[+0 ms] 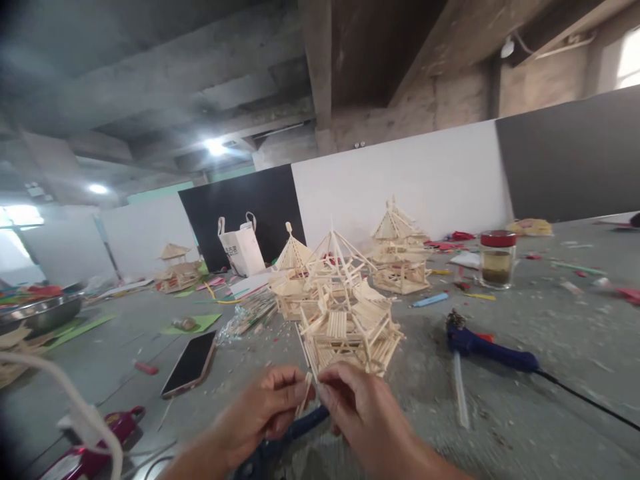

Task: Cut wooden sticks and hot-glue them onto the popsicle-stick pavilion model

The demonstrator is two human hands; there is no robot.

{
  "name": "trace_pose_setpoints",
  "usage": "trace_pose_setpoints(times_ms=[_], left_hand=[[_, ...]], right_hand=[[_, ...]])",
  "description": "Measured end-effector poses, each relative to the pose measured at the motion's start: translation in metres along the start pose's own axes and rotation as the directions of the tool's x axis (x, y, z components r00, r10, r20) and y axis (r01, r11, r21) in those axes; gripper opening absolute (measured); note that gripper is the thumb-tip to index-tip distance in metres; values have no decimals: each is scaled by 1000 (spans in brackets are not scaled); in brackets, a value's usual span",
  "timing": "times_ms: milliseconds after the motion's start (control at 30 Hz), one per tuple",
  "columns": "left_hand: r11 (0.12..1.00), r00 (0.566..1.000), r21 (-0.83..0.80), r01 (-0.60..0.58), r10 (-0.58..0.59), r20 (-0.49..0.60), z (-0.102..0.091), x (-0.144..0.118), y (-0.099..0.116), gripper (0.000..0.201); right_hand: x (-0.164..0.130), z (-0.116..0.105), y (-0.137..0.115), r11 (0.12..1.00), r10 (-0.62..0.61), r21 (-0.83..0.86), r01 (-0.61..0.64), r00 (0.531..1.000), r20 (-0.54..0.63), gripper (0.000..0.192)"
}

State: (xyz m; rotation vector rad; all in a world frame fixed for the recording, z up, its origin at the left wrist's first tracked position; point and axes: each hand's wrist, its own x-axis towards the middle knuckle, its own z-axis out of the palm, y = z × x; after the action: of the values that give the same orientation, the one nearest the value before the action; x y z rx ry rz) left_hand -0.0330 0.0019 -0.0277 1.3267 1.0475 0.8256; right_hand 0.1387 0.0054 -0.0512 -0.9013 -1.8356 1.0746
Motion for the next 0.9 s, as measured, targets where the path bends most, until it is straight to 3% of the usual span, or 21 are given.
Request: trace_pose_setpoints(times_ms=[100, 233, 400, 533, 600, 667, 733, 833, 900], left_hand=[[997, 1000, 71, 10, -10, 0, 15, 2, 1, 32], [979, 999, 202, 9, 0, -45, 25, 6, 0, 33], [949, 979, 316, 11, 55, -197, 16, 12, 3, 32], [950, 971, 311, -11, 84, -223, 9, 13, 6, 32], [958, 973, 287, -15, 80, -218, 9, 14, 6, 30], [967, 975, 252, -21, 75, -208, 9, 15, 5, 28], [975, 978, 223, -25, 70, -197, 11, 16, 5, 27], [979, 981, 200, -36, 73, -182, 14, 19, 6, 26], [982, 983, 187, -39, 71, -171, 17, 20, 7, 25]], right_hand=[[3, -3, 6, 967, 104, 230, -114, 993, 58, 26], [2, -14, 13, 946, 173, 262, -190, 981, 84, 24], [-9, -21, 26, 949, 313, -52, -311, 949, 27, 14], [-16, -30, 35, 882, 331, -355, -310, 943, -1, 19], [-17, -53, 36, 802, 189, -571, -177, 981, -38, 24], [-15, -92, 39, 600, -43, -800, -20, 997, -57, 25], [-11, -139, 48, 396, -140, -913, -103, 975, -170, 22], [-4, -194, 74, 347, -174, -925, -152, 959, -223, 16], [-2, -207, 96, 344, -195, -923, -171, 949, -248, 15]])
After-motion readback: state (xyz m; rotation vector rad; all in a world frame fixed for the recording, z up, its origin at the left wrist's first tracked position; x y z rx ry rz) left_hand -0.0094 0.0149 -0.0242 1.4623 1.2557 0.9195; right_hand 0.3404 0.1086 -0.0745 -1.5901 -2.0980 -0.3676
